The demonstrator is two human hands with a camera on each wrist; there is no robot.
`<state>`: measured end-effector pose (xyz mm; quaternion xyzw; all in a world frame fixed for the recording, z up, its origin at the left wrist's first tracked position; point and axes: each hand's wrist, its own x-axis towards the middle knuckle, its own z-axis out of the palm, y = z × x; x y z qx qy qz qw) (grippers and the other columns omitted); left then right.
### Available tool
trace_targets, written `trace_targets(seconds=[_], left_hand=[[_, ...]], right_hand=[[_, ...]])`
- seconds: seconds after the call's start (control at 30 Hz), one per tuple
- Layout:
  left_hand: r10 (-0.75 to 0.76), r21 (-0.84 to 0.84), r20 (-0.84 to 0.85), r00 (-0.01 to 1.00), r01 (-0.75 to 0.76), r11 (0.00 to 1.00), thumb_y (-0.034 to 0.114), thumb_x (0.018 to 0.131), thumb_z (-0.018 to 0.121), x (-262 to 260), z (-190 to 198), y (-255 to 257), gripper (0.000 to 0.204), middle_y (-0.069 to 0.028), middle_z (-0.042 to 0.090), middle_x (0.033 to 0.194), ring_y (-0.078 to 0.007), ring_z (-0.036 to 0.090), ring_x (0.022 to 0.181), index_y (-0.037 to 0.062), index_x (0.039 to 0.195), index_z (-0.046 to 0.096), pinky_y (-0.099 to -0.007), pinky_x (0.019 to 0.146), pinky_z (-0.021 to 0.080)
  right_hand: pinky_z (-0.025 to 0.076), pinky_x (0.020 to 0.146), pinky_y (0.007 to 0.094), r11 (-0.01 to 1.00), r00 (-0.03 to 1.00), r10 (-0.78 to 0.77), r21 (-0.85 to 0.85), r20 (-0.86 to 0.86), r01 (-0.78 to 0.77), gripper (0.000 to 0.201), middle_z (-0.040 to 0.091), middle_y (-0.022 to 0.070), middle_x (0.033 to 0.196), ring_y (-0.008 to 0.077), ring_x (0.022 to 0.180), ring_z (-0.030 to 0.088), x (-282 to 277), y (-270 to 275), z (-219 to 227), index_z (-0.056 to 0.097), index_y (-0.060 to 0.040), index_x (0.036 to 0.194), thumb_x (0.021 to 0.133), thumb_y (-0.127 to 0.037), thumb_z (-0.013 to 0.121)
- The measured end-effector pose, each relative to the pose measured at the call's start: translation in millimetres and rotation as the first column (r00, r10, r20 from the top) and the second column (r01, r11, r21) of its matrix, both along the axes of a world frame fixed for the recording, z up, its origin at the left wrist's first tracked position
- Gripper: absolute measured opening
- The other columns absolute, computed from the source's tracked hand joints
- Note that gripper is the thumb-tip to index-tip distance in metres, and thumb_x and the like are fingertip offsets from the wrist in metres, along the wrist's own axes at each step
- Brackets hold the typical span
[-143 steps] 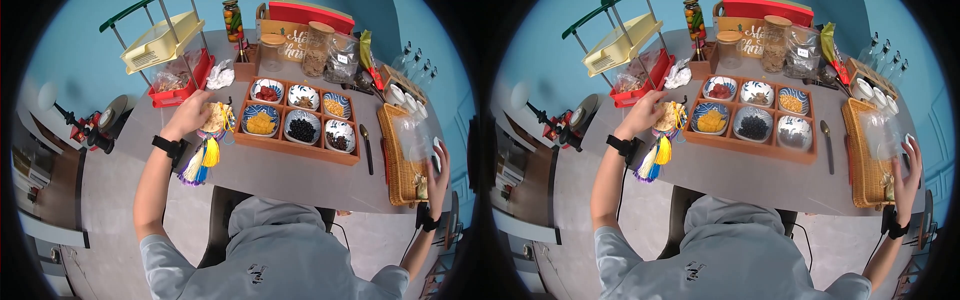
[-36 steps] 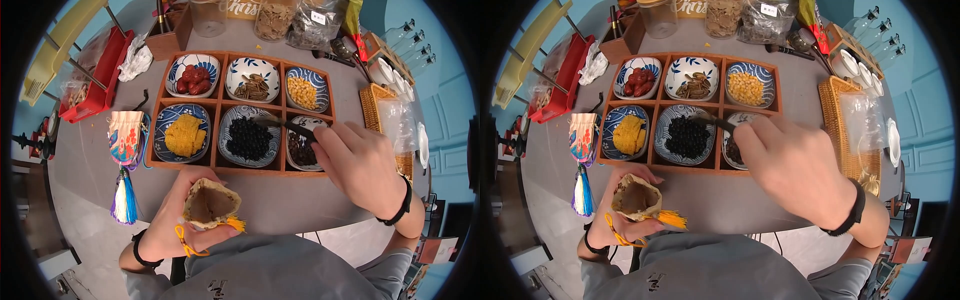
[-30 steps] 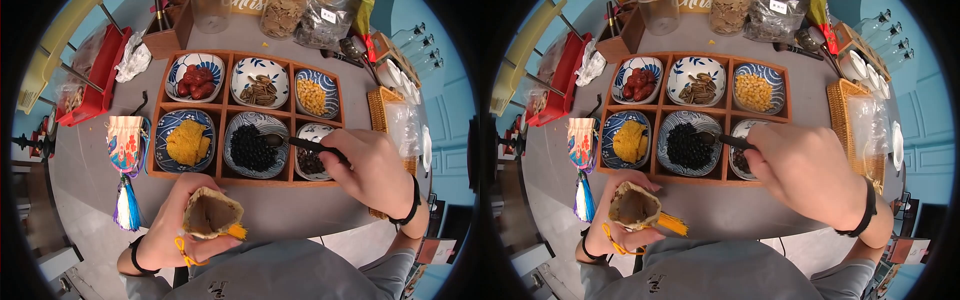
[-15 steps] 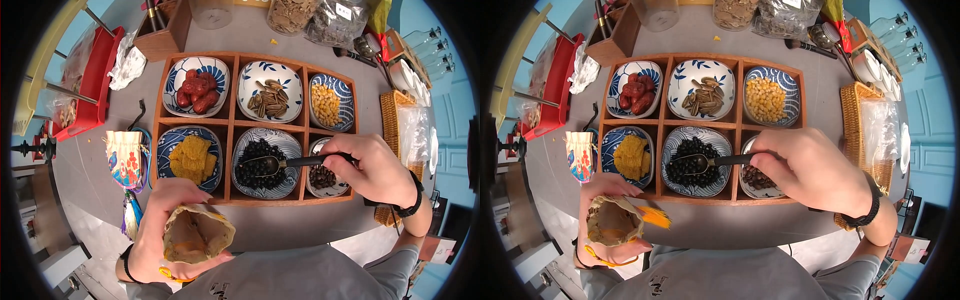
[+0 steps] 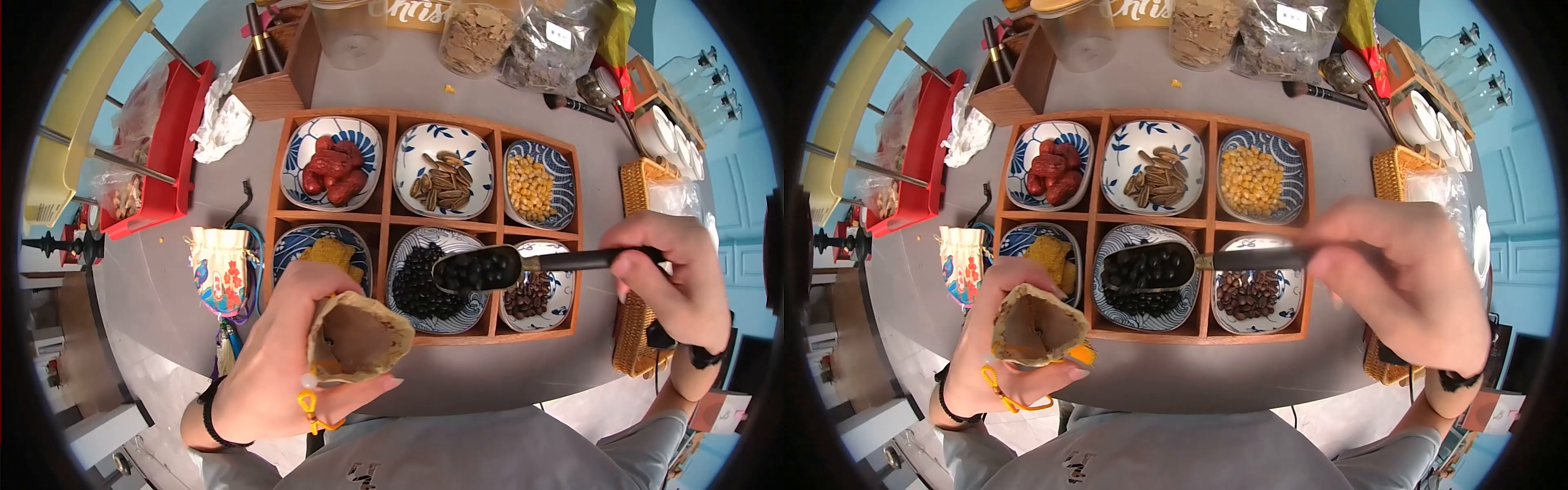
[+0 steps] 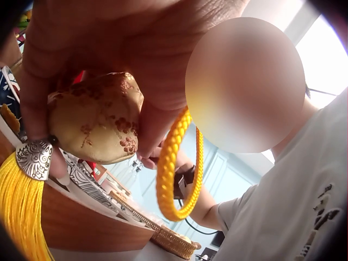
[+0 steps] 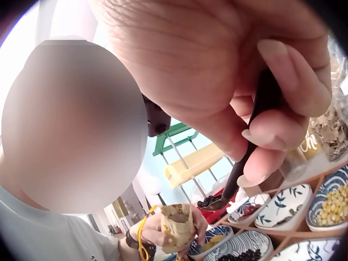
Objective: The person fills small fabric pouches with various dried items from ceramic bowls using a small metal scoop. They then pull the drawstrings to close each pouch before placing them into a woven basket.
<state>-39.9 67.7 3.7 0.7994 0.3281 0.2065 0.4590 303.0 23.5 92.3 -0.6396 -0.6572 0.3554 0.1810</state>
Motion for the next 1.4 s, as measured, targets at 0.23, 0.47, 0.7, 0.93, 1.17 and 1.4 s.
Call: trace_targets(seconds=[0.23,0.47,0.7,0.93,1.17,1.4], left_hand=[[-0.086,-0.038,0.033,0.996,0.087,0.995,0.013,0.074,0.093,11.1,2.8,3.2,0.077,-0.0167,0.053,0.116,-0.0295,0.060,0.098,0.0018,0.131,0.043,-0.0367,0.087,0.049],[-0.043,-0.152,0.149,0.988,0.066,0.986,0.012,0.076,0.091,8.3,-8.4,-1.7,0.072,-0.0141,0.054,0.115,-0.0258,0.060,0.099,0.0026,0.130,0.044,-0.0358,0.087,0.049],[-0.055,-0.089,0.119,0.991,0.066,0.994,0.012,0.074,0.093,-0.8,-8.0,-4.8,0.073,-0.0149,0.054,0.117,-0.0271,0.061,0.102,0.0021,0.129,0.047,-0.0365,0.090,0.049],[-0.077,-0.083,0.080,0.994,0.084,0.993,0.013,0.072,0.094,-1.7,-11.3,-8.3,0.074,-0.0154,0.053,0.117,-0.0287,0.059,0.102,0.0023,0.128,0.047,-0.0368,0.089,0.049],[-0.042,-0.069,0.076,0.996,0.047,0.996,0.014,0.071,0.095,-4.8,-12.8,-9.3,0.074,-0.0156,0.053,0.116,-0.0291,0.058,0.103,0.0023,0.127,0.048,-0.0370,0.090,0.049],[-0.005,-0.048,0.062,0.998,0.007,0.999,0.015,0.068,0.096,-9.8,-12.3,-7.9,0.074,-0.0164,0.053,0.117,-0.0297,0.056,0.104,0.0028,0.125,0.050,-0.0380,0.090,0.048]], right_hand=[[0.045,0.051,0.0307,0.838,0.912,0.291,0.382,0.290,-0.389,0.017,0.066,0.0102,0.073,0.0240,0.054,0.060,-42.4,-0.7,13.5,0.070,0.0022,0.090,0.076,-0.005,0.076],[0.041,0.051,0.0343,0.720,0.895,0.143,0.576,0.422,-0.387,0.028,0.068,0.0135,0.076,0.0221,0.056,0.057,-60.4,-26.2,19.7,0.071,0.0013,0.095,0.068,-0.004,0.078],[0.046,0.057,0.0352,0.835,0.904,0.117,0.451,0.412,-0.314,0.022,0.064,0.0127,0.079,0.0266,0.064,0.061,-22.8,-13.0,-14.3,0.068,0.0032,0.103,0.081,0.001,0.073],[0.047,0.053,0.0380,0.818,0.757,0.191,0.326,0.625,-0.475,0.024,0.060,0.0113,0.079,0.0278,0.063,0.060,-32.9,-17.6,-22.3,0.068,0.0040,0.102,0.079,0.000,0.074],[0.047,0.055,0.0413,0.883,0.845,0.253,0.244,0.470,-0.400,0.018,0.061,0.0120,0.074,0.0315,0.064,0.061,-32.5,-0.8,-25.4,0.068,0.0020,0.095,0.078,0.000,0.075],[0.049,0.059,0.0431,0.936,0.914,0.304,0.095,0.269,-0.340,0.011,0.067,0.0156,0.080,0.0353,0.068,0.064,-22.4,10.6,-35.4,0.069,0.0026,0.094,0.084,0.000,0.072]])
